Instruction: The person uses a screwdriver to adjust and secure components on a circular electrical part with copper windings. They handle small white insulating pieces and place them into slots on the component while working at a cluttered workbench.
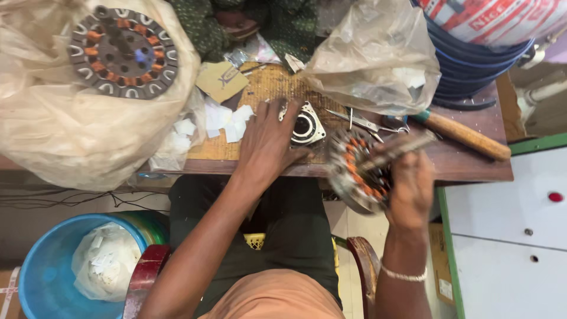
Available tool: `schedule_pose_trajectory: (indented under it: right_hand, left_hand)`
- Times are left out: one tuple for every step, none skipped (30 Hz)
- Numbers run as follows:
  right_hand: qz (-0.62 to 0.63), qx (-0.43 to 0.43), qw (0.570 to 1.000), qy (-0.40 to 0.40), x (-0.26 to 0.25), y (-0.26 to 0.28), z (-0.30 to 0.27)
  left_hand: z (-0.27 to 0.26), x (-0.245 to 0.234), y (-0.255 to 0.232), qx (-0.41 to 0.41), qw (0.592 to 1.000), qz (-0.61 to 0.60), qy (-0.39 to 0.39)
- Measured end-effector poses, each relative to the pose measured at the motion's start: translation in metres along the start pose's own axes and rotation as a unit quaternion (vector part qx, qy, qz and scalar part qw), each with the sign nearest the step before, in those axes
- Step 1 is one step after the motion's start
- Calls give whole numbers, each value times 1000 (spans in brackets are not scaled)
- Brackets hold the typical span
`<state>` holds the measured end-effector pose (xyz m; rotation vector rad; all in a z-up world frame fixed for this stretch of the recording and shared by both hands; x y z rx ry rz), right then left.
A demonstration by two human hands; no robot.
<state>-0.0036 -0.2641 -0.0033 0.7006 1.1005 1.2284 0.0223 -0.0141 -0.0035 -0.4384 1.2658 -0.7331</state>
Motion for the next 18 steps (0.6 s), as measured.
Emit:
schedule_pose_trajectory:
  right_hand:
    - [-95, -23, 995, 9, 8, 7, 13]
    - [-167, -38, 985, 23, 16, 12, 27]
    - [-238, -49, 969, 36, 25, 15, 39]
    - [-307, -60, 948, 49, 35, 16, 49]
    - [-313, -94, 944, 53, 43, 16, 59]
    - [-317, -127, 938, 57, 51, 15, 67]
    - [-321, -162, 931, 61, 58, 14, 75]
    - [-329, -183, 924, 63, 64, 11, 81]
    - [-339, -202, 916, 63, 69, 6, 85]
    - [-349, -221, 908, 64, 75, -1, 88]
    - [-384, -233, 892, 47, 80, -8, 89]
    - [-418, -245, 874, 29, 86, -16, 88]
    - [-453, -258, 853, 9, 88, -21, 88]
    - [-442, -234, 866, 20, 87, -26, 86]
    - [-429, -214, 877, 27, 88, -30, 85]
    - [-415, -195, 888, 35, 88, -33, 85]
    - [-398, -186, 898, 18, 86, -35, 83]
    - [-380, -176, 908, 2, 82, -38, 81]
  left_hand:
    - [-4, -8, -1, 27, 999, 12, -21]
    - [-10, -18, 1, 38, 998, -3, -44]
    - [-22, -29, 7, 47, 997, -18, -64]
    - [-37, -40, 13, 56, 994, -32, -84]
    - [-55, -51, 21, 41, 992, -16, -117]
    - [-77, -60, 30, 27, 988, 1, -150]
    - [-98, -65, 39, -5, 982, -1, -191]
    - [-119, -66, 50, -36, 972, -3, -233]
    - [-139, -65, 62, -49, 965, 13, -256]
    - [-162, -62, 74, -61, 958, 29, -279]
    - [-183, -55, 88, -98, 956, 13, -275]
    - [-206, -45, 101, -134, 954, -3, -270]
    - [-227, -34, 113, -128, 952, -34, -276]
    - [-249, -23, 126, -122, 950, -65, -281]
    - [-266, -10, 142, -113, 946, -80, -292]
    - [-281, 4, 161, -104, 943, -95, -302]
    - [-290, 21, 184, -107, 940, -113, -305]
    - [-300, 38, 209, -193, 939, -130, -255]
Point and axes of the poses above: each hand's wrist, its own z-axis towards the middle knuckle, its own x-axis out of the palm, y = z × x, the point moved 2 cm from there along z, towards the middle knuckle, and after that the axes turned 12 degrees about -z, right-handed, at the moved point
